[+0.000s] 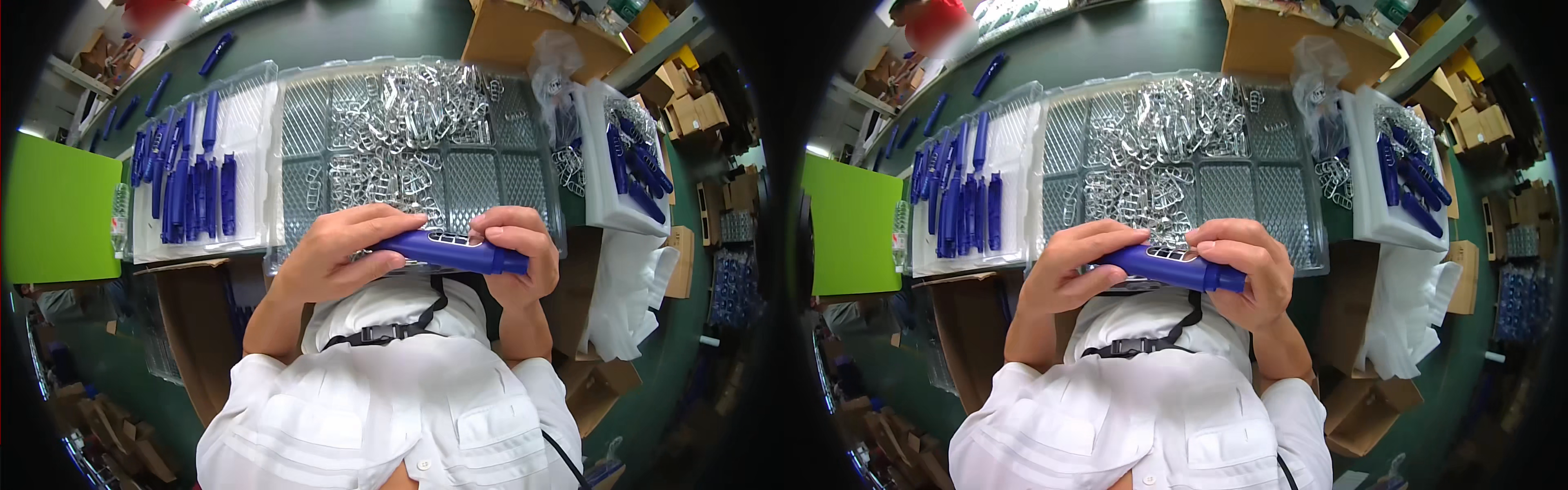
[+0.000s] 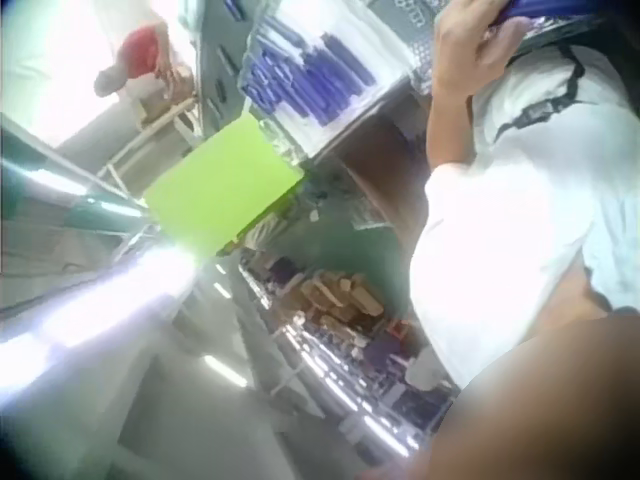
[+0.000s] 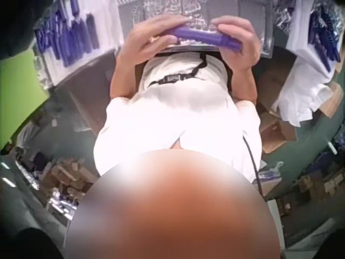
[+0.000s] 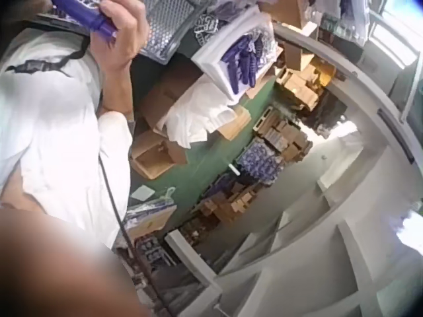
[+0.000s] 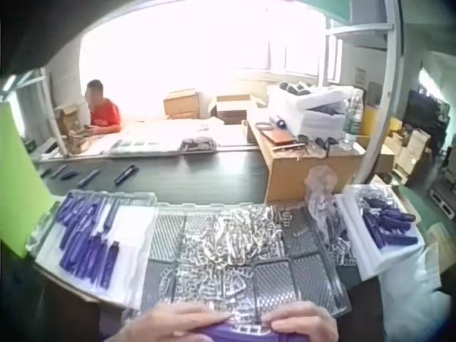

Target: Manually assemble metal components into a blue plastic electronic device housing.

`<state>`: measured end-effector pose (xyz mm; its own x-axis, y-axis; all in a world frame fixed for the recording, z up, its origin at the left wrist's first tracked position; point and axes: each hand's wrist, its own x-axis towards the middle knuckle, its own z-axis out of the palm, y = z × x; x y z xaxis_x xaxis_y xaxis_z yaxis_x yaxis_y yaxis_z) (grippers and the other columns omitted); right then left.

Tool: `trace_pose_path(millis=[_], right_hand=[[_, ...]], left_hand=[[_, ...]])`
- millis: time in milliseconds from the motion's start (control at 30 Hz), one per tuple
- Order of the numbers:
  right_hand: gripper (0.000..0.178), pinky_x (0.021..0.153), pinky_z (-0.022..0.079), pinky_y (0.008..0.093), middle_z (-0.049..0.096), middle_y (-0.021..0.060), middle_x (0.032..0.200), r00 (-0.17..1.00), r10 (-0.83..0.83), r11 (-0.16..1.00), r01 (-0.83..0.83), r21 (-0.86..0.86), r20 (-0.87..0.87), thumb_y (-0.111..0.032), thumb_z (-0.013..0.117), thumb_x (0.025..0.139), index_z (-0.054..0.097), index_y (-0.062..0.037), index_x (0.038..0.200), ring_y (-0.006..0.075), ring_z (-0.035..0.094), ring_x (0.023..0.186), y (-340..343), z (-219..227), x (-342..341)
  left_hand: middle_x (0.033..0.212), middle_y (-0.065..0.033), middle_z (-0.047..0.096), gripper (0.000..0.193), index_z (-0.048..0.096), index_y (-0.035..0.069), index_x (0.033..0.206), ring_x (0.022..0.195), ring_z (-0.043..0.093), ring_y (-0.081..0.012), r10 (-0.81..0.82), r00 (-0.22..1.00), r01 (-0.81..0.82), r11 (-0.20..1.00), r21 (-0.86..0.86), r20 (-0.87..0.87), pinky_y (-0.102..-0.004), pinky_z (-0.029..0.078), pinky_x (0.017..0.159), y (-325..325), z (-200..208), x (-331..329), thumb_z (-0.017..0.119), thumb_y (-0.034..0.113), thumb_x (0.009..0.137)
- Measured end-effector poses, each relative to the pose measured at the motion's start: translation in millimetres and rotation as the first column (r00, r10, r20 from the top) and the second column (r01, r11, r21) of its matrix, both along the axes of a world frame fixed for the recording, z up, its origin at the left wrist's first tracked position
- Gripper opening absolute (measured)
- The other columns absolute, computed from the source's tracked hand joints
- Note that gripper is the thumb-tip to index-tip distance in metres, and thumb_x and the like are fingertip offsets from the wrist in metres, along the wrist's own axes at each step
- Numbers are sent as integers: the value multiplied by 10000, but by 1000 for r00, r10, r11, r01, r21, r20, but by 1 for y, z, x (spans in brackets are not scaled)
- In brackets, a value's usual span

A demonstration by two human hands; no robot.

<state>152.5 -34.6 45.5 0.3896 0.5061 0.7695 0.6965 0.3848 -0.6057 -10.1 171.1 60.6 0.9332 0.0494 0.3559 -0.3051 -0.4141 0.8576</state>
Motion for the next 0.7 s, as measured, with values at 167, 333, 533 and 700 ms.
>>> trace_pose_path(millis=[167,333,533,700], right_hand=[[486,725,609,338,719,209,1046,996,-84,994,85,-74,16,167,727,707,620,-7,1148,275,742,869,-3,-13,0],[529,803,586,317,709,175,1128,976,-120,976,83,-199,-180,205,669,702,615,-4,1185,258,724,923,2,-25,3],[306,688,569,390,681,145,1002,950,-170,645,307,-699,261,35,752,783,675,-27,1073,307,676,786,1,-45,15],[233,732,553,399,659,75,1052,923,-35,649,313,-694,383,-60,747,815,688,-43,1040,280,630,930,15,-63,-2]], left_hand=[[1176,-158,714,530,704,11,1243,1042,725,-261,148,988,-144,986,-83,52,-345,588,874,-13,-15,-6,883,29,744],[1177,-153,712,525,692,21,1248,1045,723,-255,237,970,-234,970,-70,50,-344,589,879,-12,-21,-4,876,32,757],[1179,-145,715,541,682,23,1262,1058,715,-246,308,950,-308,951,3,49,-326,572,897,10,-17,4,862,-7,752],[1153,-147,713,497,678,13,1252,1030,717,-240,402,913,-407,901,151,64,-332,573,881,56,-17,25,840,5,782]])
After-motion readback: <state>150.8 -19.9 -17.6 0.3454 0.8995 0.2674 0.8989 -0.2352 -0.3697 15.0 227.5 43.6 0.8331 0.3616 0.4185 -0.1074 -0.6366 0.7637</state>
